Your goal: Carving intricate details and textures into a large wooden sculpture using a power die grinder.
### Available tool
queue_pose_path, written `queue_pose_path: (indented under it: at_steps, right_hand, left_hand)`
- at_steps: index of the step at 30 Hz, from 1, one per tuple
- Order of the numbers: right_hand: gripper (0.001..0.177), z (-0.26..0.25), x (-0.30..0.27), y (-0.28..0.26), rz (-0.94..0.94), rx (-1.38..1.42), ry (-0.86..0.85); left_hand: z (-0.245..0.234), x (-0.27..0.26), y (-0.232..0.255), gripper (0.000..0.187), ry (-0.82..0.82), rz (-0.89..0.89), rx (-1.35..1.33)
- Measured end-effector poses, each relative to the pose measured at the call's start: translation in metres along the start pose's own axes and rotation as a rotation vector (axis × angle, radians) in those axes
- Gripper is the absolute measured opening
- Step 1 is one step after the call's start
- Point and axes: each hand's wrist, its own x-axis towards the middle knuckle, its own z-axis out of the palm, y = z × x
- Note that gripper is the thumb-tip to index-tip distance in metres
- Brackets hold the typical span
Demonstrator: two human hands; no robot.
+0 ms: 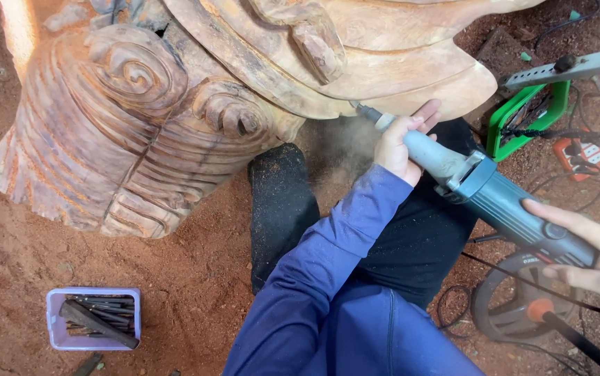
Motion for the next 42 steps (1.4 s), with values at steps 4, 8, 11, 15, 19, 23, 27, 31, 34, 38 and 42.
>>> queue_pose_path:
  at_steps: [4, 8, 11, 15, 19, 23, 27, 31, 34, 38, 42]
  right_hand:
    - [0.11, -0.003, -0.002, -0.013, 0.116, -0.009, -0.001]
    - [0.113, -0.007, -0.004, 0.01, 0.066, -0.124, 0.018]
    - [0.115, -0.008, -0.005, 0.016, 0.029, -0.07, 0.008]
    - [0.117, -0.009, -0.008, 0.019, 0.014, 0.041, 0.007]
    - [0.115, -0.013, -0.011, 0.021, 0.082, 0.08, 0.004]
    - [0.121, -0.019, -0.01, 0.048, 0.076, -0.05, -0.029]
    - [0.125, -0.023, -0.012, 0.072, 0.112, -0.003, -0.049]
    - [0.119, -0.022, -0.018, 0.046, 0.225, 0.158, -0.03]
    - [0.124, -0.024, -0.018, 0.043, 0.35, 0.214, -0.019]
    - [0.128, -0.026, -0.023, 0.059, 0.333, 0.196, -0.03]
    - [0.12, -0.011, -0.048, 0.037, 0.356, 0.181, 0.127]
  left_hand:
    - [0.0, 0.002, -0.005, 0.022, -0.025, -0.012, 0.008]
    - [0.007, 0.002, -0.008, 0.012, -0.01, -0.038, -0.008]
    - [0.01, 0.003, -0.013, 0.013, 0.002, -0.042, -0.021]
    - [0.014, 0.006, -0.02, 0.014, 0.018, -0.031, -0.031]
    - [0.018, 0.007, -0.025, 0.014, 0.008, -0.035, -0.047]
    - [0.025, 0.004, -0.027, 0.013, 0.021, -0.033, -0.023]
    - [0.03, 0.003, -0.03, 0.018, 0.041, -0.05, -0.021]
    - [0.036, 0.0, -0.03, 0.014, 0.057, -0.072, -0.004]
    - [0.036, 0.001, -0.035, 0.011, 0.052, -0.082, -0.005]
    - [0.036, 0.004, -0.044, 0.032, 0.018, -0.07, 0.027]
    - [0.035, 0.009, -0.06, 0.024, -0.026, -0.103, 0.048]
